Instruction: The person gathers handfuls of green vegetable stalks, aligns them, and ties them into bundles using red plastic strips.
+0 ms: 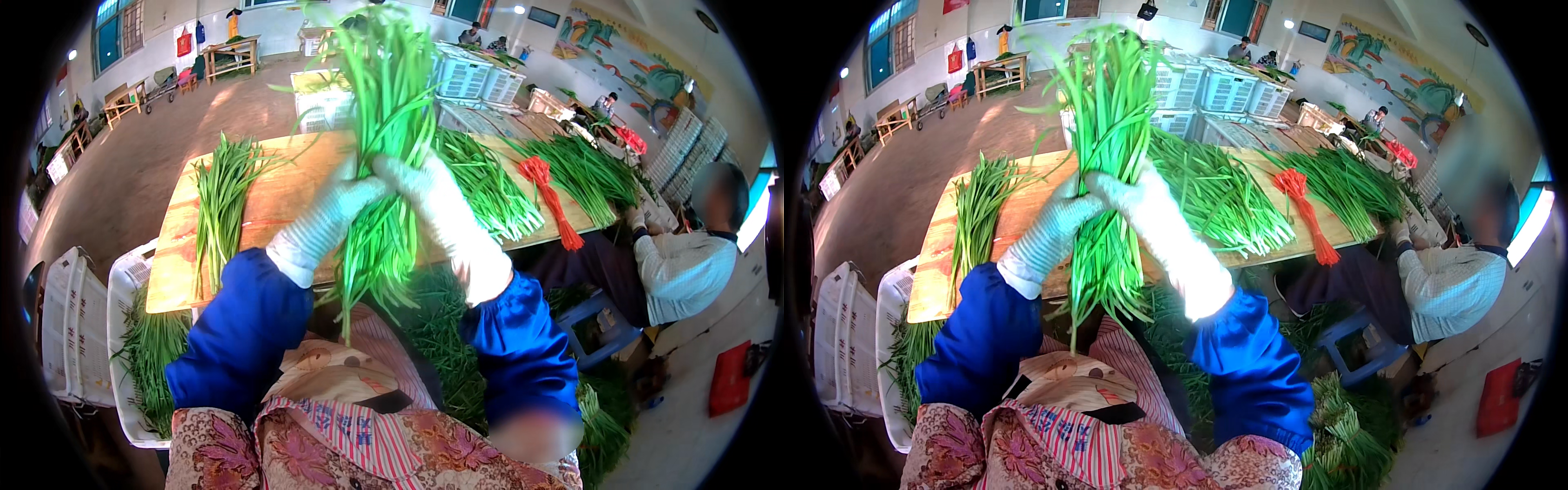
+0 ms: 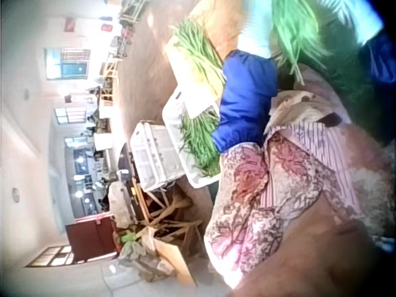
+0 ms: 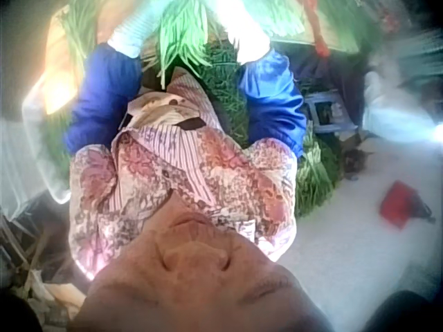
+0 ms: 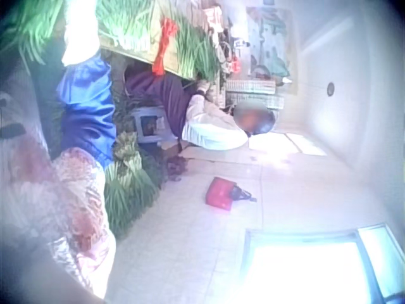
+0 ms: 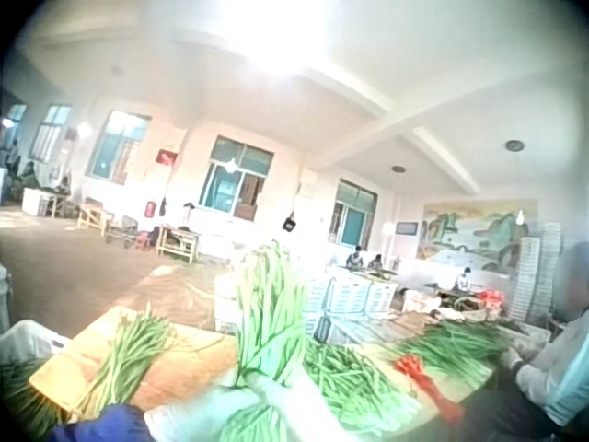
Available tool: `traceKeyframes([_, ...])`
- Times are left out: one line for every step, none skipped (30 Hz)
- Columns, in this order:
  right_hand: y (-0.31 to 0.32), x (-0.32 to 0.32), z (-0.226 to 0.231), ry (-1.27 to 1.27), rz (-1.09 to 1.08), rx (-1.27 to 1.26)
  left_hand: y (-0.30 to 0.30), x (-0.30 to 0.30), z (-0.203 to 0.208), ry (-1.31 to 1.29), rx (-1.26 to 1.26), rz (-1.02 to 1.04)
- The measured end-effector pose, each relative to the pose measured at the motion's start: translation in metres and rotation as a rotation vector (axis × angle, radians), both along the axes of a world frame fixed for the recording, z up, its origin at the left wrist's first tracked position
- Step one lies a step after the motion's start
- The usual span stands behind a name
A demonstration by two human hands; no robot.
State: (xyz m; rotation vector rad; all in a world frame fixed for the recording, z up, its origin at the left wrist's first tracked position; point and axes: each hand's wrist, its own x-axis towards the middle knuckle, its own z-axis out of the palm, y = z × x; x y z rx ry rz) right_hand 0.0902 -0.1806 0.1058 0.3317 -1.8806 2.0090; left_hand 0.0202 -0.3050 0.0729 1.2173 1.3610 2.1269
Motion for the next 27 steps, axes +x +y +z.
traceKeyframes([-0.001,0.002,0.012,0.028,-0.067,0.044,0.001,0.004,0.009,0.009,-0.015,-0.032])
traceKeyframes([0.0,0.001,0.023,0.062,-0.097,0.053,0.0,0.007,0.018,0.019,-0.029,-0.058])
traceKeyframes([0.002,-0.001,0.033,0.097,-0.128,0.061,-0.001,0.011,0.026,0.03,-0.044,-0.084])
traceKeyframes([0.003,-0.001,0.038,0.121,-0.143,0.028,0.0,0.019,0.033,0.059,-0.018,-0.058])
traceKeyframes([0.007,-0.002,0.042,0.113,-0.157,0.076,0.002,0.017,0.034,0.061,-0.033,-0.069])
traceKeyframes([0.011,-0.003,0.045,0.104,-0.171,0.125,0.006,0.012,0.036,0.062,-0.049,-0.08])
traceKeyframes([0.012,-0.003,0.046,0.092,-0.179,0.172,0.008,0.006,0.038,0.061,-0.066,-0.086])
traceKeyframes([0.007,-0.002,0.045,0.054,-0.149,0.09,0.011,0.005,0.04,0.026,0.056,-0.058])
traceKeyframes([0.008,-0.007,0.04,0.111,-0.149,0.074,0.012,-0.001,0.041,0.025,0.052,-0.086])
traceKeyframes([0.003,-0.01,0.041,0.167,-0.147,0.057,0.011,-0.008,0.041,0.02,0.046,-0.11])
traceKeyframes([0.003,-0.006,0.042,0.182,-0.155,0.131,0.011,-0.013,0.041,0.016,0.04,-0.135])
traceKeyframes([0.002,-0.001,0.044,0.201,-0.164,0.204,0.013,-0.016,0.039,0.017,0.073,-0.124])
traceKeyframes([0.018,-0.002,0.043,0.226,-0.388,0.608,0.026,-0.016,0.034,-0.006,0.111,-0.252])
traceKeyframes([0.027,-0.01,0.05,0.254,-0.586,1.01,0.028,-0.014,0.035,-0.018,0.146,-0.355])
traceKeyframes([0.036,-0.016,0.055,0.271,-0.782,1.414,0.03,-0.013,0.036,-0.03,0.181,-0.458])
traceKeyframes([0.041,-0.014,0.06,0.382,-0.823,1.412,0.03,-0.003,0.03,-0.216,0.154,-0.319])
traceKeyframes([0.05,-0.017,0.061,0.306,-0.737,1.429,0.035,0.001,0.029,-0.282,0.12,-0.344])
traceKeyframes([0.06,-0.02,0.061,0.23,-0.651,1.441,0.042,0.004,0.027,-0.347,0.085,-0.369])
traceKeyframes([0.063,-0.02,0.06,0.154,-0.554,1.449,0.046,0.008,0.024,-0.418,0.052,-0.385])
traceKeyframes([0.067,-0.018,0.057,0.009,-0.402,1.179,0.048,0.014,0.021,-0.409,0.01,-0.334])
traceKeyframes([0.073,-0.013,0.055,0.012,-0.385,0.96,0.052,0.021,0.017,-0.4,-0.034,-0.286])
traceKeyframes([0.079,-0.005,0.051,0.015,-0.364,0.739,0.051,0.037,0.028,-0.362,-0.075,-0.257])
traceKeyframes([0.082,0.004,0.05,0.028,-0.337,0.519,0.047,0.046,0.036,-0.318,-0.112,-0.221])
traceKeyframes([0.088,0.015,0.047,0.111,-0.526,0.583,0.053,0.029,0.027,-0.353,-0.095,-0.261])
traceKeyframes([0.098,0.037,0.047,0.198,-0.732,0.658,0.06,0.021,0.027,-0.37,-0.066,-0.23])
traceKeyframes([0.101,0.057,0.043,0.097,-0.564,0.497,0.062,0.01,0.024,-0.393,-0.04,-0.181])
traceKeyframes([0.099,0.077,0.034,-0.005,-0.396,0.329,0.065,0.004,0.022,-0.416,-0.021,-0.132])
